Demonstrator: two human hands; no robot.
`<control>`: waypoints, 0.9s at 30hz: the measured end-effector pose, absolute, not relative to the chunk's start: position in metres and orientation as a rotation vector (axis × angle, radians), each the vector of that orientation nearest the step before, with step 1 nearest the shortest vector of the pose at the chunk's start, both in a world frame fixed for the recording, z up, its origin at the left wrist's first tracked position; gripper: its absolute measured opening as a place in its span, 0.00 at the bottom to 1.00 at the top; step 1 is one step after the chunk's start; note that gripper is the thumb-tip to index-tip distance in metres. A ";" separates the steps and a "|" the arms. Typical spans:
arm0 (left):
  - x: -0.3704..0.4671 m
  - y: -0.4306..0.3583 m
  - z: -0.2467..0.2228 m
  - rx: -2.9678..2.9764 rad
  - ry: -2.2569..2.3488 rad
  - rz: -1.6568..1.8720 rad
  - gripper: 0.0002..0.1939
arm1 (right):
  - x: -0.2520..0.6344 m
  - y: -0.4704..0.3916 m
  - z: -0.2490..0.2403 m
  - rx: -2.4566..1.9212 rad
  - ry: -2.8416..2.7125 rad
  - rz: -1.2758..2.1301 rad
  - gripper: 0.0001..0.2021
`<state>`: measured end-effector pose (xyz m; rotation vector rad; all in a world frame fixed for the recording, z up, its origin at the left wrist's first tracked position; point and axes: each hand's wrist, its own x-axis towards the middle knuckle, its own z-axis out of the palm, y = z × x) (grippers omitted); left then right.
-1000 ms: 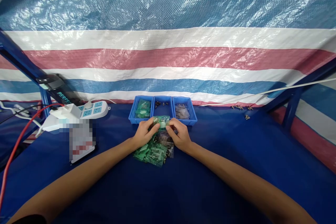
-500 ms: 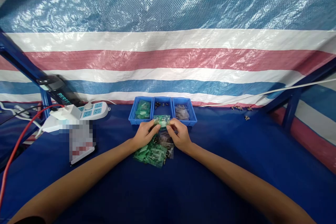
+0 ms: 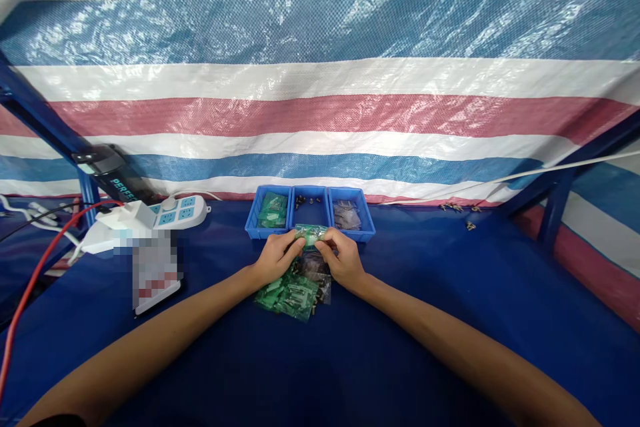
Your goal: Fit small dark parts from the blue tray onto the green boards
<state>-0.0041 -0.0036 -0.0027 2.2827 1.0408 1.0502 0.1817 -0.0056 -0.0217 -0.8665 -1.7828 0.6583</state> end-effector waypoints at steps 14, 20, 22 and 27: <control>-0.007 -0.001 -0.012 2.325 1.084 1.042 0.13 | 0.179 -0.007 -0.018 -0.813 -1.859 0.473 0.11; -0.005 -0.003 -0.008 2.332 1.031 1.127 0.16 | 0.180 -0.006 -0.017 -0.784 -1.813 0.550 0.06; -0.004 -0.003 -0.007 2.367 0.984 1.165 0.18 | 0.180 -0.006 -0.019 -0.803 -1.782 0.608 0.07; -0.004 -0.001 -0.009 2.404 0.933 1.200 0.22 | 0.181 -0.005 -0.021 -0.792 -1.798 0.675 0.05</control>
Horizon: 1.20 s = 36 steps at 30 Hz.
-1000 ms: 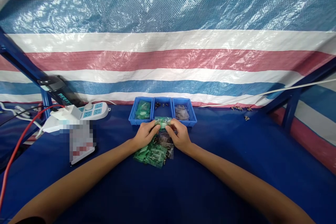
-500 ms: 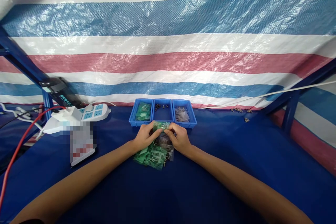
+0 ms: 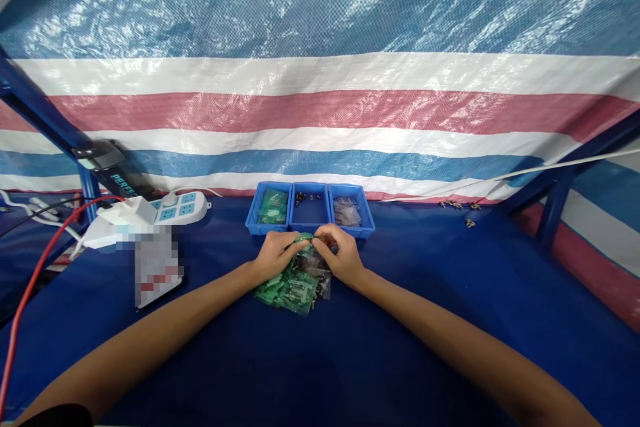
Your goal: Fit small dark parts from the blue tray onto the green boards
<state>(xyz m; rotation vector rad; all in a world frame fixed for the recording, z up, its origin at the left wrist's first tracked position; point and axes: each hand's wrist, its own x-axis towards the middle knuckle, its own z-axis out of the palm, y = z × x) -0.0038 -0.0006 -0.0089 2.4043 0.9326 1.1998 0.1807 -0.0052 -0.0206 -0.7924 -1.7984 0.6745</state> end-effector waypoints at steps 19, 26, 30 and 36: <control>-0.004 -0.002 -0.009 2.183 1.113 1.196 0.14 | 0.182 -0.007 -0.022 -0.863 -1.677 0.610 0.07; -0.002 -0.001 -0.008 2.180 1.113 1.227 0.11 | 0.182 -0.003 -0.020 -0.814 -1.777 0.651 0.06; -0.003 -0.001 -0.008 2.274 1.053 1.236 0.11 | 0.182 -0.004 -0.015 -0.795 -1.806 0.596 0.05; -0.004 -0.001 -0.008 2.346 0.975 1.313 0.10 | 0.180 -0.003 -0.016 -0.817 -1.863 0.566 0.06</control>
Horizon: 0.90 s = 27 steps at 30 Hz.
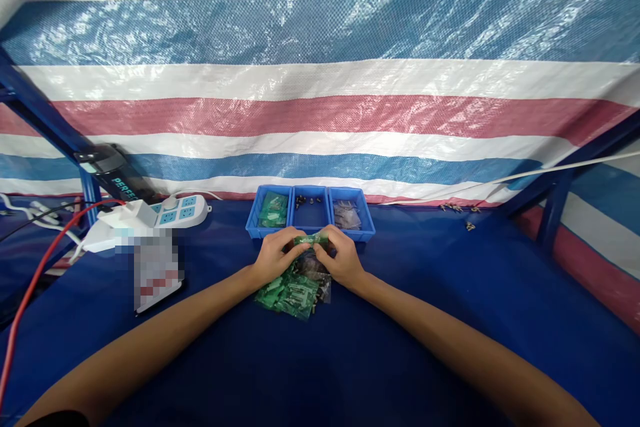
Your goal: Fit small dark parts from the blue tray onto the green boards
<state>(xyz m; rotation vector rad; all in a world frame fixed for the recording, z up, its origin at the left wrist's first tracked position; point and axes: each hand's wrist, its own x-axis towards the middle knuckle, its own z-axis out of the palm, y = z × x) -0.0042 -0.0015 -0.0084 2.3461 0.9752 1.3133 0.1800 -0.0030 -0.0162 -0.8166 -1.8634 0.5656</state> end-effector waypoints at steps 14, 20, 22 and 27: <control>-0.001 -0.001 -0.004 2.447 0.907 1.188 0.16 | 0.179 -0.003 -0.018 -0.793 -1.801 0.442 0.05; -0.001 -0.002 -0.003 2.455 0.848 1.168 0.12 | 0.178 -0.004 -0.018 -0.774 -1.815 0.463 0.04; -0.001 -0.001 -0.003 2.462 0.835 1.160 0.12 | 0.179 -0.005 -0.018 -0.762 -1.813 0.465 0.04; -0.001 -0.002 -0.002 2.471 0.829 1.145 0.13 | 0.179 -0.006 -0.018 -0.787 -1.805 0.493 0.03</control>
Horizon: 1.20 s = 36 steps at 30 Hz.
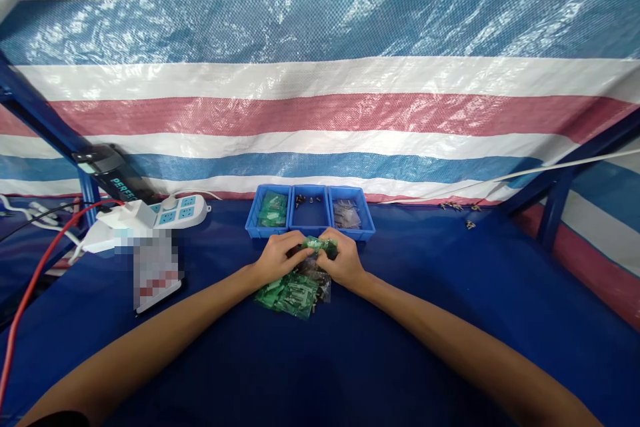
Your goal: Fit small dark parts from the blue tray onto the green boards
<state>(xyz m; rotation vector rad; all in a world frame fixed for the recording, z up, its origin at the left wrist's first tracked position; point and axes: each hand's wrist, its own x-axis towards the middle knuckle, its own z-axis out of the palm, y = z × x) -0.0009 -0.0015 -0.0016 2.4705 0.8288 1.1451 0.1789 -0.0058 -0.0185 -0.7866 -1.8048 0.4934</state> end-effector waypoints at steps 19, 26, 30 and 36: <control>-0.003 0.000 -0.007 2.450 0.831 1.220 0.16 | 0.180 -0.004 -0.019 -0.829 -1.761 0.406 0.02; -0.004 0.001 -0.012 2.468 0.788 1.274 0.18 | 0.180 -0.005 -0.021 -0.788 -1.799 0.392 0.03; -0.004 0.000 -0.011 2.479 0.765 1.251 0.18 | 0.179 -0.005 -0.022 -0.770 -1.811 0.392 0.03; -0.004 0.000 -0.011 2.442 0.761 1.282 0.16 | 0.180 -0.005 -0.022 -0.749 -1.828 0.381 0.04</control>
